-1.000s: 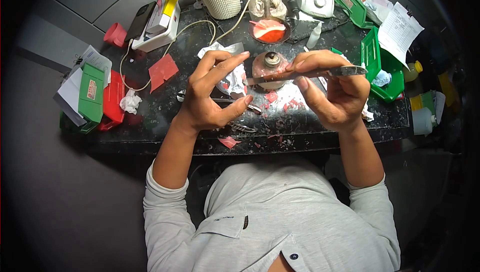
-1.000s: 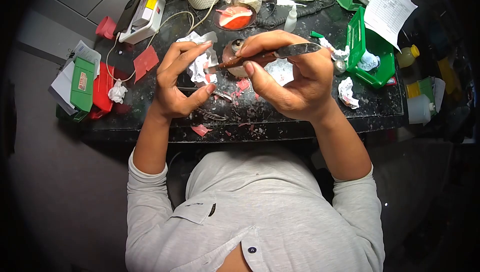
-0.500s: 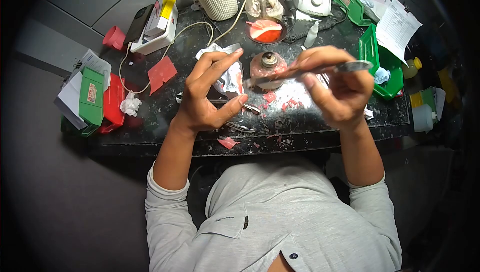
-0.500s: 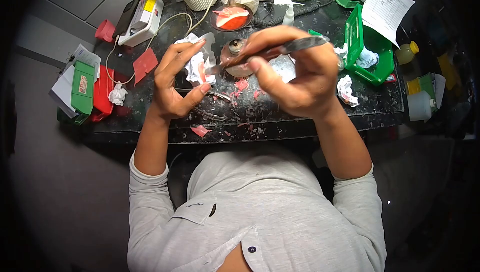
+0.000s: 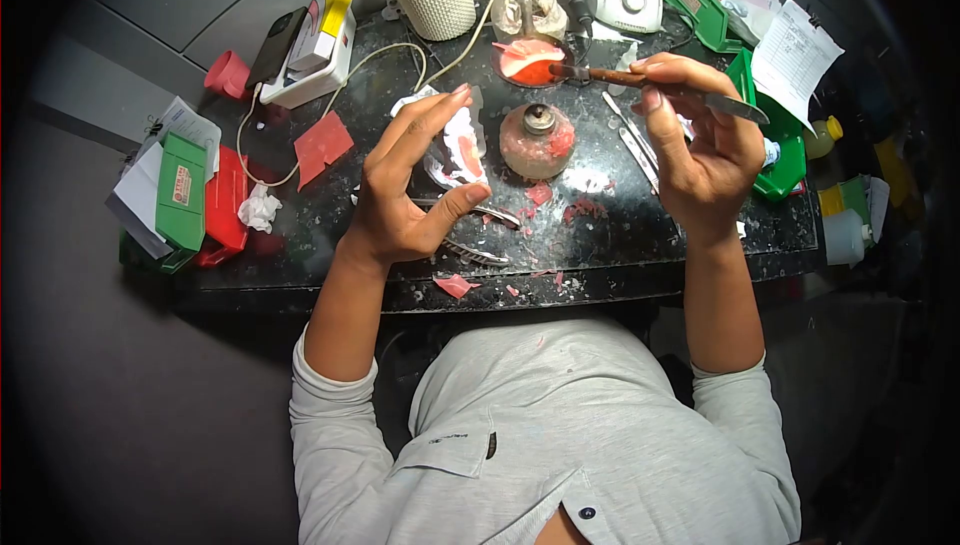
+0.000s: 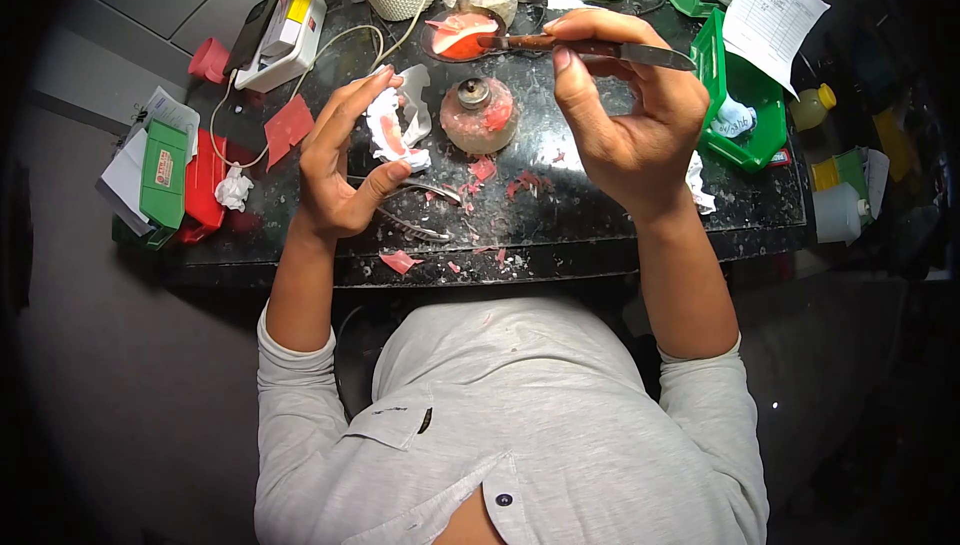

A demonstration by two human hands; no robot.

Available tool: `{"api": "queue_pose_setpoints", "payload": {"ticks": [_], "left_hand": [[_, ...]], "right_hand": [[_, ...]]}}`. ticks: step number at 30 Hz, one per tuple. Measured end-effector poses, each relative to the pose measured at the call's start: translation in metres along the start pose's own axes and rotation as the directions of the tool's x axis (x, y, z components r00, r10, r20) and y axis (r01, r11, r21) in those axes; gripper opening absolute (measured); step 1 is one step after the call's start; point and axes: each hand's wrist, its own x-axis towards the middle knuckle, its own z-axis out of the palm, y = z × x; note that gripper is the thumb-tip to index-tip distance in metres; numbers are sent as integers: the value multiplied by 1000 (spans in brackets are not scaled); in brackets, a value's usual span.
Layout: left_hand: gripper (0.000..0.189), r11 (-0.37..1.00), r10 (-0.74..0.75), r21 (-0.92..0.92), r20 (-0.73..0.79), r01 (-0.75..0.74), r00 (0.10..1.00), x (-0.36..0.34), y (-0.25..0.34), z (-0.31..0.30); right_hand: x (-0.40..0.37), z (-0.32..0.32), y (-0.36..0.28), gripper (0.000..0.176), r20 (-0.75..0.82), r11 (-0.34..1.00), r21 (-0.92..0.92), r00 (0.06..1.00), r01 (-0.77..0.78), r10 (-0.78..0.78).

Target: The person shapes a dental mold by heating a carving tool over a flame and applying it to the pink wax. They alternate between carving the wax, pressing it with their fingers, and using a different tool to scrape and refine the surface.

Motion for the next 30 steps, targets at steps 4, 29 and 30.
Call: {"api": "queue_pose_setpoints", "payload": {"ticks": [4, 29, 30], "left_hand": [[70, 1000, -6, 1, -4, 6, 1000, 1, 2, -1], [66, 995, -56, -88, 8, 56, 998, -4, 1, 3], [65, 995, -51, -80, 15, 53, 999, -4, 1, 3]], "right_hand": [[1, 1, 0, 17, 19, 999, -45, 1000, 11, -10], [-6, 3, -9, 18, 103, 979, 200, 995, -33, 13], [-7, 4, -11, 18, 131, 975, 222, 991, -17, -12]]}}
